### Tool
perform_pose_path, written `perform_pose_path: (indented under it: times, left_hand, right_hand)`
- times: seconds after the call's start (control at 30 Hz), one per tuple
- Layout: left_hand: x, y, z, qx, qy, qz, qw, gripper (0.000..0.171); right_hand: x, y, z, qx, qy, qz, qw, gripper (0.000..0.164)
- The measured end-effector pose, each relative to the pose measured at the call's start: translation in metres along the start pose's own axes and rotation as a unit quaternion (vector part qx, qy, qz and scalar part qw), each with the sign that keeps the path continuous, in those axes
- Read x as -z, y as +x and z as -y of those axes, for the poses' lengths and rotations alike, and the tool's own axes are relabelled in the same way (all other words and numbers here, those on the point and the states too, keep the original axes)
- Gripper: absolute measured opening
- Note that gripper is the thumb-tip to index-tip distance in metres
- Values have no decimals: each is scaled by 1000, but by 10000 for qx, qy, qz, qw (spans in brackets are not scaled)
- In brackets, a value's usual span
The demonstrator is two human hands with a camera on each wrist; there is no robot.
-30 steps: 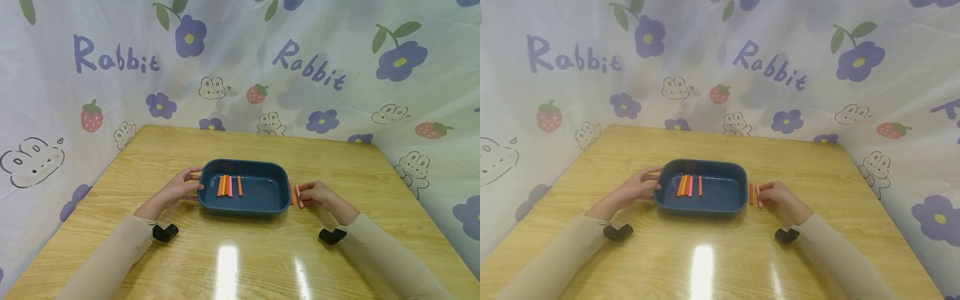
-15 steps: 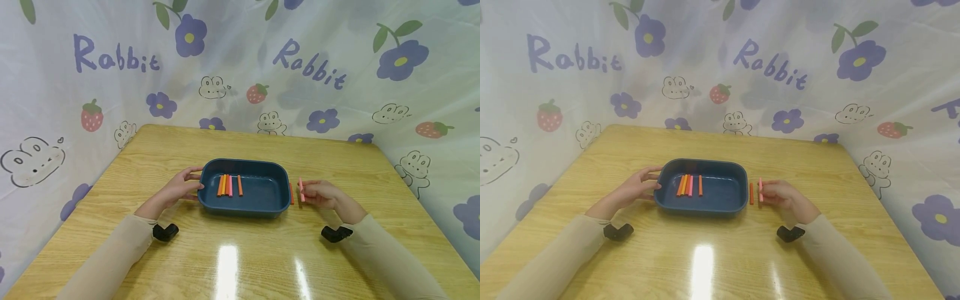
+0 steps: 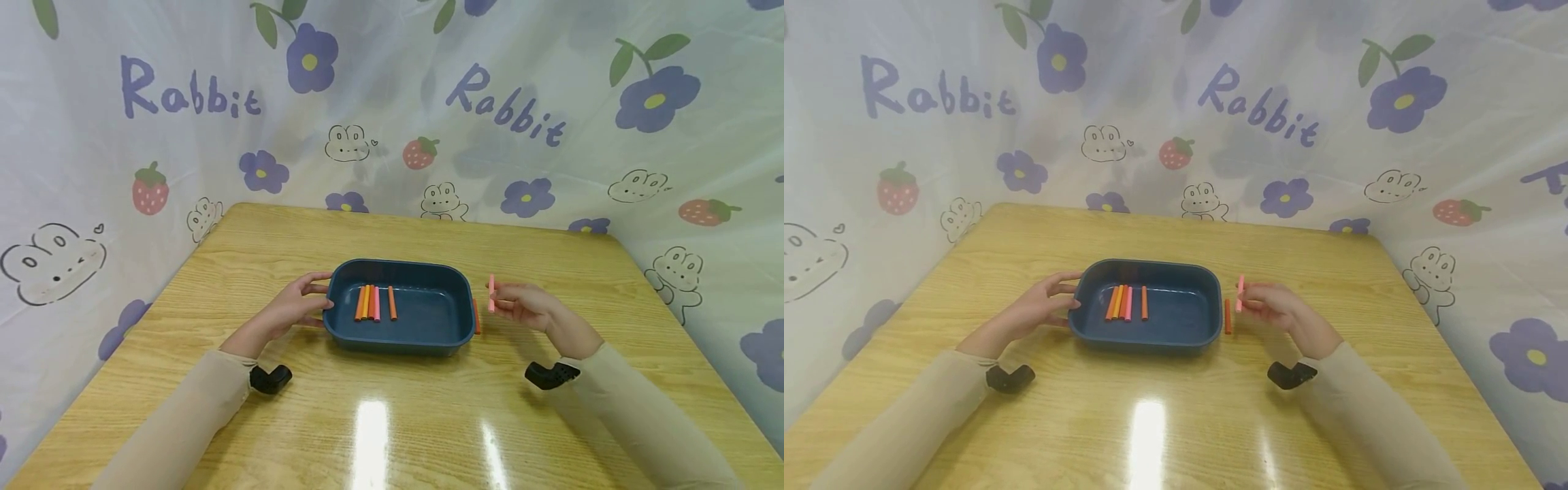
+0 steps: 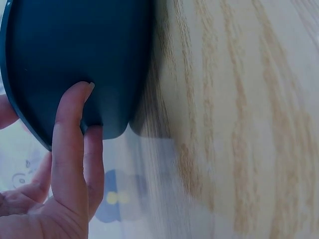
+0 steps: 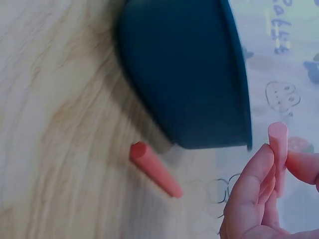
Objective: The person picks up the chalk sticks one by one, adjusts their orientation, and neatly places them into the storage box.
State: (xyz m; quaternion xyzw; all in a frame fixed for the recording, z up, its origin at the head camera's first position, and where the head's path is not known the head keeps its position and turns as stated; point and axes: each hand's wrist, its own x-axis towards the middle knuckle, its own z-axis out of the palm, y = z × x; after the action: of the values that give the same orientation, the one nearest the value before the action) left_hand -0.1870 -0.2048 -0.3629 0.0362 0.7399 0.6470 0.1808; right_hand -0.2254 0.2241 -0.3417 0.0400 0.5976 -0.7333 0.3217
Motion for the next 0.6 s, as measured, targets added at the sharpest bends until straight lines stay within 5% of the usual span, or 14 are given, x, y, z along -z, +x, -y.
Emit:
perform_pose_path:
  times: [0.2,0.6]
  left_hand:
    - [-1,0,-1,23,18,-15,10000,64]
    - [0,0,0,5,3,-13,10000,63]
  right_hand:
    - [-9,0,10,59,118,-6,9999,19]
    - [-29,7,28,-15,36,160,9999,16]
